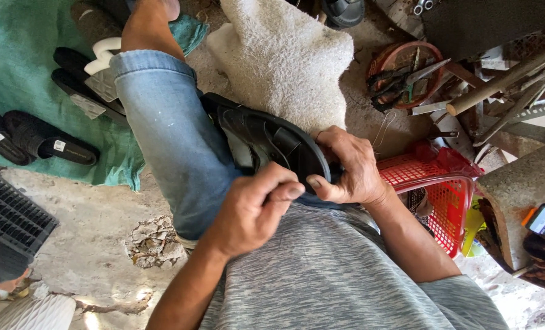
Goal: The person sits on the floor and repairs a black slipper by sewing the sole to the upper using a needle and thread. They pull the thread tight, adjust the slipper, and use a lighter to melt the thread end to secure the knot.
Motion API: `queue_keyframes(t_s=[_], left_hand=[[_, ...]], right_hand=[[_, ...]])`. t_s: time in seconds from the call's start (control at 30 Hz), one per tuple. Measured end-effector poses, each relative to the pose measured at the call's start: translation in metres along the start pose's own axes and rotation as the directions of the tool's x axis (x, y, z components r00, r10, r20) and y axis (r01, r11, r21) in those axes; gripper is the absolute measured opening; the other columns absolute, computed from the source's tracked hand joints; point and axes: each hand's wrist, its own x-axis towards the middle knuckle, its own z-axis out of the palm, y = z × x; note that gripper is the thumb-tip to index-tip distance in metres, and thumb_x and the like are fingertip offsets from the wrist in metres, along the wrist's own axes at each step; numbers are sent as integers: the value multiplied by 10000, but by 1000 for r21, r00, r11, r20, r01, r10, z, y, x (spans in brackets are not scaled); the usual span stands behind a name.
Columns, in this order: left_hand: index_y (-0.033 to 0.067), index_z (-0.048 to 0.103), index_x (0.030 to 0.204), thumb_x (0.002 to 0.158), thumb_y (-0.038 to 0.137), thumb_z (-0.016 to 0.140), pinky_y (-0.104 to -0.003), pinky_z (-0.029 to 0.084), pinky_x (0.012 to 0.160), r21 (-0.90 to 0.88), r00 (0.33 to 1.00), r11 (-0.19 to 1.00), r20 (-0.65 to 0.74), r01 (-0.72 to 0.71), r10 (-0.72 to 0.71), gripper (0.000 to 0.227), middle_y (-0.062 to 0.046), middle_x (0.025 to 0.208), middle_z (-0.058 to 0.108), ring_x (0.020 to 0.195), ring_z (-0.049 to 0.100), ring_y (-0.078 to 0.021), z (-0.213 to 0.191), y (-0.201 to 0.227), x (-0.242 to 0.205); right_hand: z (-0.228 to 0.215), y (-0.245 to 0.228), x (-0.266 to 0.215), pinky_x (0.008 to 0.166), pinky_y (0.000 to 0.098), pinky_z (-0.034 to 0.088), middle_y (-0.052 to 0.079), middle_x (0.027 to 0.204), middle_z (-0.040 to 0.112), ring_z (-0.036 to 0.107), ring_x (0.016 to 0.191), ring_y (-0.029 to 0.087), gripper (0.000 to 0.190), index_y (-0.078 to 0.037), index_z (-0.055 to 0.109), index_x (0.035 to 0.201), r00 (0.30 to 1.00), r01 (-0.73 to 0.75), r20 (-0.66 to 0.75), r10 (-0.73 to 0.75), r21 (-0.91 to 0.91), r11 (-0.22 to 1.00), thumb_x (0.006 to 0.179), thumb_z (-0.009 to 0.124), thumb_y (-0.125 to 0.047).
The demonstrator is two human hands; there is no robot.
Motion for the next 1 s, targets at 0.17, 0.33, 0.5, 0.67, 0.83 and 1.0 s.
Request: queue_keyframes(t_s=[0.17, 0.33, 0.5, 0.67, 0.83, 1.0], left_hand=[[85, 696, 947, 1029, 121, 575, -350, 564, 539, 204, 999, 979, -45, 22, -13, 150, -73, 630, 658, 544, 677, -286, 5, 16, 4], [92, 713, 1006, 1031, 121, 574, -364, 564, 535, 289, 999, 957, -33, -3, 14, 144, -95, 618, 645, 553, 676, -303, 2, 5, 4], [134, 717, 1031, 1033, 177, 583, -390, 563, 544, 370, 996, 927, -79, 62, -35, 140, -128, 592, 638, 576, 690, -345, 5, -8, 1], [117, 698, 1006, 1033, 164, 586, -391, 555, 524, 416, 993, 907, -120, 60, -11, 125, -127, 593, 654, 571, 698, -339, 10, -5, 7], [116, 718, 999, 1021, 155, 613, -358, 556, 512, 502, 986, 865, -144, -1, 85, 114, -130, 616, 661, 579, 702, -324, 14, 6, 1], [104, 742, 1018, 999, 120, 654, -306, 547, 497, 638, 959, 761, -125, -119, 255, 92, -80, 628, 637, 555, 672, -259, 15, 20, -8]], right_hand=[[1, -1, 3, 595, 397, 554, 94, 719, 544, 652, 613, 337, 651, -13, 676, 1057, 1000, 6, -18, -6, -2, 1000, 836, 722, -623], [4, 22, -22, 542, 323, 531, -14, 627, 493, 562, 508, 202, 608, -47, 687, 966, 998, -22, -54, 26, 72, 997, 777, 844, -602], [6, 22, -35, 463, 327, 477, -11, 550, 431, 489, 427, 208, 503, -91, 659, 814, 992, -94, -80, 102, 90, 991, 759, 905, -526], [8, 19, -42, 466, 316, 489, -1, 535, 459, 530, 425, 224, 435, -80, 640, 861, 973, -210, -86, 214, 51, 976, 840, 859, -456], [1, -45, -18, 452, 308, 472, 38, 468, 488, 516, 401, 246, 269, -109, 672, 853, 922, -384, -19, 386, 55, 922, 974, 669, -348], [2, -77, -10, 462, 289, 468, 43, 454, 528, 490, 439, 144, 266, -96, 642, 814, 857, -511, 12, 516, 161, 845, 999, 648, -287]])
